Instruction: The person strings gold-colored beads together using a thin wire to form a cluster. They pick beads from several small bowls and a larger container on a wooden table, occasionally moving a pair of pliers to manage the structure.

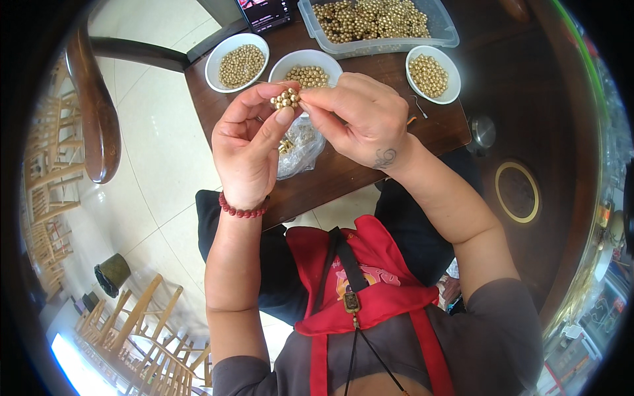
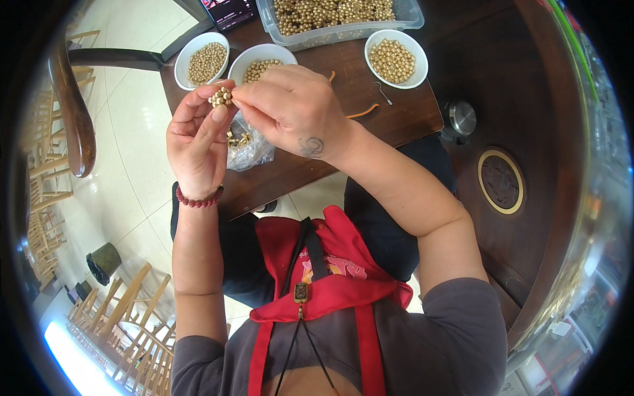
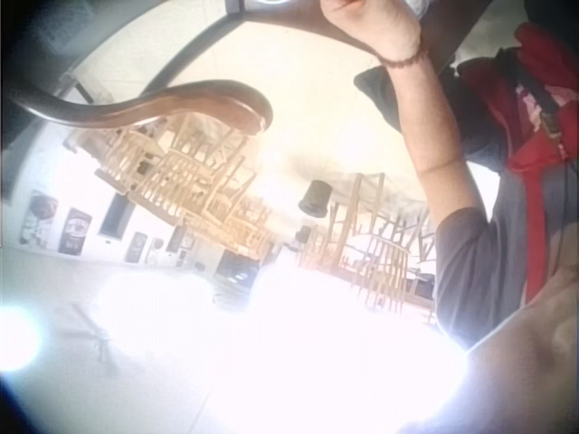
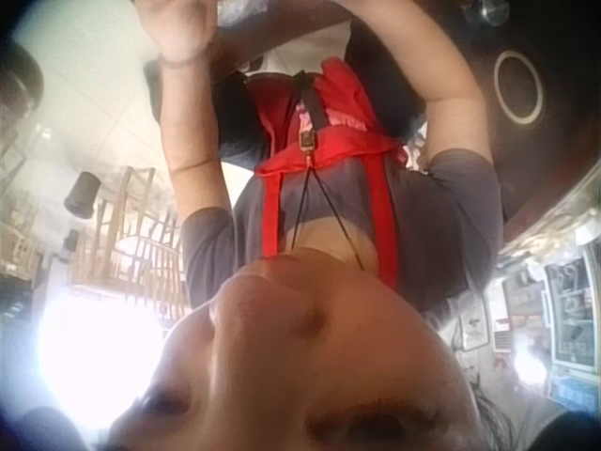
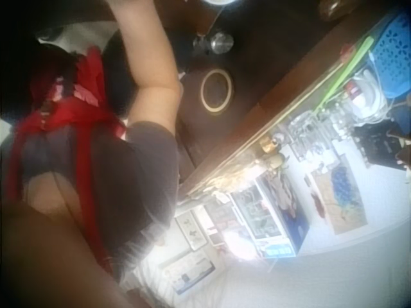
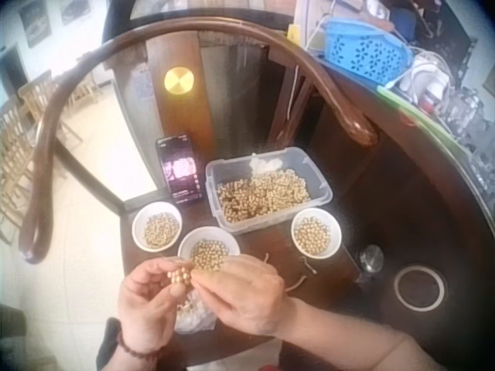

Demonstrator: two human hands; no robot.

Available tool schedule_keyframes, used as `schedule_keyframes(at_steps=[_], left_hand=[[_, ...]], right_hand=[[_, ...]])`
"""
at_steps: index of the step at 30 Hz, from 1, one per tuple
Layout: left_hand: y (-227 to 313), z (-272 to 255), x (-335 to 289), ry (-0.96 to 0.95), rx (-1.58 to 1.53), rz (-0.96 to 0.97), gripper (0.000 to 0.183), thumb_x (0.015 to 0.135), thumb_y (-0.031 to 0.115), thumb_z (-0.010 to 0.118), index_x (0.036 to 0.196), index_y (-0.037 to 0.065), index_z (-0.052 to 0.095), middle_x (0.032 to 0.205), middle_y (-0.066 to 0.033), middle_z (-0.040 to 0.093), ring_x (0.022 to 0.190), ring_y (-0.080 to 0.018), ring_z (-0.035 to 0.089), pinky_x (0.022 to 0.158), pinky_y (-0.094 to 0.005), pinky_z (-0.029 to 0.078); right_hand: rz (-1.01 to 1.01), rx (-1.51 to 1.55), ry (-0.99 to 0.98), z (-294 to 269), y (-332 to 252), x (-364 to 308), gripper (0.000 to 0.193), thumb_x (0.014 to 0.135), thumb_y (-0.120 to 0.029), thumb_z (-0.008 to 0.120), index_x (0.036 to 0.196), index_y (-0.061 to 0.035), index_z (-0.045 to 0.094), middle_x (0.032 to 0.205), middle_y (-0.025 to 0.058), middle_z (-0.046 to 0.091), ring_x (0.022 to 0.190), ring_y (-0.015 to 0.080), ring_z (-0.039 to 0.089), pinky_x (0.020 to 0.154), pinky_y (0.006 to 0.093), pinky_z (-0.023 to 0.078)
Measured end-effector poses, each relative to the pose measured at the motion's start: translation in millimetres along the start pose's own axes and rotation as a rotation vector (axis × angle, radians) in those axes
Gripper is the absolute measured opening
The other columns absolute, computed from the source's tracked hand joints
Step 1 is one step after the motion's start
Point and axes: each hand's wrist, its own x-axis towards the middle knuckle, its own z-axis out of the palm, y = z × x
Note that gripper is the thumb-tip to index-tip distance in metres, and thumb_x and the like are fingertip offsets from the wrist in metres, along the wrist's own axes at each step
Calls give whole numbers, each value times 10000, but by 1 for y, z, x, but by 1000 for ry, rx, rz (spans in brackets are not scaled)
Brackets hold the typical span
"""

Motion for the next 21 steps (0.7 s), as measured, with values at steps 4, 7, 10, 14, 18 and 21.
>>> schedule_keyframes(at_steps=[4, 7, 10, 14, 18, 21], left_hand=[[-2, 0, 0, 26, 20, 38, 269, 868, -109, 569, 1131, -47, 567, 1156, -176, 616, 1045, -203, 611, 938, -329, 488], [-2, -1, 2, 38, 91, 101, 274, 863, -119, 572, 1128, -50, 565, 1165, -177, 610, 1054, -216, 613, 927, -323, 494], [-2, -4, 1, 45, 222, 156, 279, 851, -129, 586, 1119, -56, 568, 1160, -174, 610, 1061, -224, 614, 909, -309, 506], [-1, -3, 0, 22, 392, 200, 272, 835, -138, 604, 1093, -57, 589, 1158, -156, 606, 1070, -207, 602, 893, -291, 518], [4, -3, 1, -33, 514, 189, 264, 827, -142, 609, 1077, -55, 608, 1159, -141, 600, 1080, -180, 585, 878, -277, 524], [10, -1, -2, -73, 539, 132, 265, 826, -144, 611, 1076, -57, 612, 1157, -134, 601, 1071, -165, 584, 860, -267, 527]], right_hand=[[-55, -25, 40, 5, 0, 1, 219, 689, 67, 728, 880, -22, 671, 636, 71, 568, 507, 209, 526, 467, 292, 415], [-46, -33, 34, 9, -2, -3, 226, 690, 72, 724, 889, -21, 670, 649, 80, 581, 520, 220, 542, 479, 300, 430], [-10, -19, 20, 9, -5, -4, 223, 698, 67, 720, 897, -22, 671, 660, 87, 591, 540, 228, 565, 496, 307, 452], [27, 3, -7, 5, -10, -2, 205, 715, 50, 714, 902, -21, 670, 667, 95, 600, 556, 235, 582, 518, 311, 472], [-36, -5, -19, 2, -3, -1, 208, 702, 32, 725, 895, -25, 674, 671, 83, 592, 555, 233, 574, 512, 309, 468], [-105, -18, -51, -7, 3, 4, 222, 687, 25, 733, 895, -31, 679, 676, 72, 583, 560, 228, 564, 506, 305, 461]])
